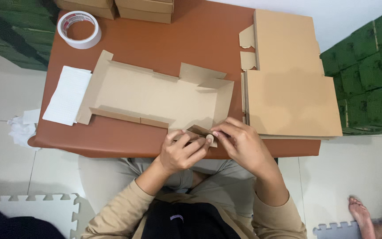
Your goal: The person assembles a flat cardboard sheet into a rectangular box by folding the sides and securing the tabs. They then place a white rectangular item inside the box, close the lid, and stack the finished box with others.
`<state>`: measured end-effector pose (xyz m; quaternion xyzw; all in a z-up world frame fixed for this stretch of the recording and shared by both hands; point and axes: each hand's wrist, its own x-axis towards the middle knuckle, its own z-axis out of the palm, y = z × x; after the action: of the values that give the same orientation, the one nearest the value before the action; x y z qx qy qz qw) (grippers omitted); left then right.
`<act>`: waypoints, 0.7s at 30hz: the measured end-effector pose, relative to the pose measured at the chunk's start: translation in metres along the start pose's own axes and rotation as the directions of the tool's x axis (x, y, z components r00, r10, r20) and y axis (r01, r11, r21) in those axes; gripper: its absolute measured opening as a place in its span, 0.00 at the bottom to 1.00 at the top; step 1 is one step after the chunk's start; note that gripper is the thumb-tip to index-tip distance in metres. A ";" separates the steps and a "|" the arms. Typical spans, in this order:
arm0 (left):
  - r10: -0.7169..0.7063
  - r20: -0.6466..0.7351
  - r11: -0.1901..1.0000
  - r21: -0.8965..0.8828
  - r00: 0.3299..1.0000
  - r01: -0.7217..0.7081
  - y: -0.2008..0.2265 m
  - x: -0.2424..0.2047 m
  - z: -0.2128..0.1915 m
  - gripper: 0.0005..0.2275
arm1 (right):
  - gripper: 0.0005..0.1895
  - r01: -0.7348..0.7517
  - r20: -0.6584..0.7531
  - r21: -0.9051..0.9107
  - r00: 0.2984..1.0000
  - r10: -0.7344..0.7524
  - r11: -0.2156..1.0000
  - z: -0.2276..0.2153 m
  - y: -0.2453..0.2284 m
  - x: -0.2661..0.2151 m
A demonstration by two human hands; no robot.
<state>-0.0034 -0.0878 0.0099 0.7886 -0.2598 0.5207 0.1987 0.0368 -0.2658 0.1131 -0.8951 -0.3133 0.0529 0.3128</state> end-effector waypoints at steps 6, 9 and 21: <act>0.015 -0.045 0.999 0.030 0.999 -0.013 0.000 -0.002 0.004 0.08 | 0.08 -0.006 0.061 -0.036 0.998 0.008 0.999 -0.002 -0.005 0.001; 0.001 0.009 1.000 -0.002 1.000 -0.001 -0.001 -0.002 -0.001 0.06 | 0.07 0.021 0.085 -0.050 0.996 -0.017 0.999 0.000 -0.003 0.003; 0.004 0.031 1.000 -0.025 1.000 -0.003 -0.005 0.001 -0.004 0.04 | 0.09 0.060 0.102 -0.045 0.993 -0.055 0.997 -0.003 -0.007 0.001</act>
<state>-0.0025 -0.0821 0.0121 0.7937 -0.2706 0.5054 0.2035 0.0346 -0.2632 0.1199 -0.8891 -0.3557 0.0816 0.2764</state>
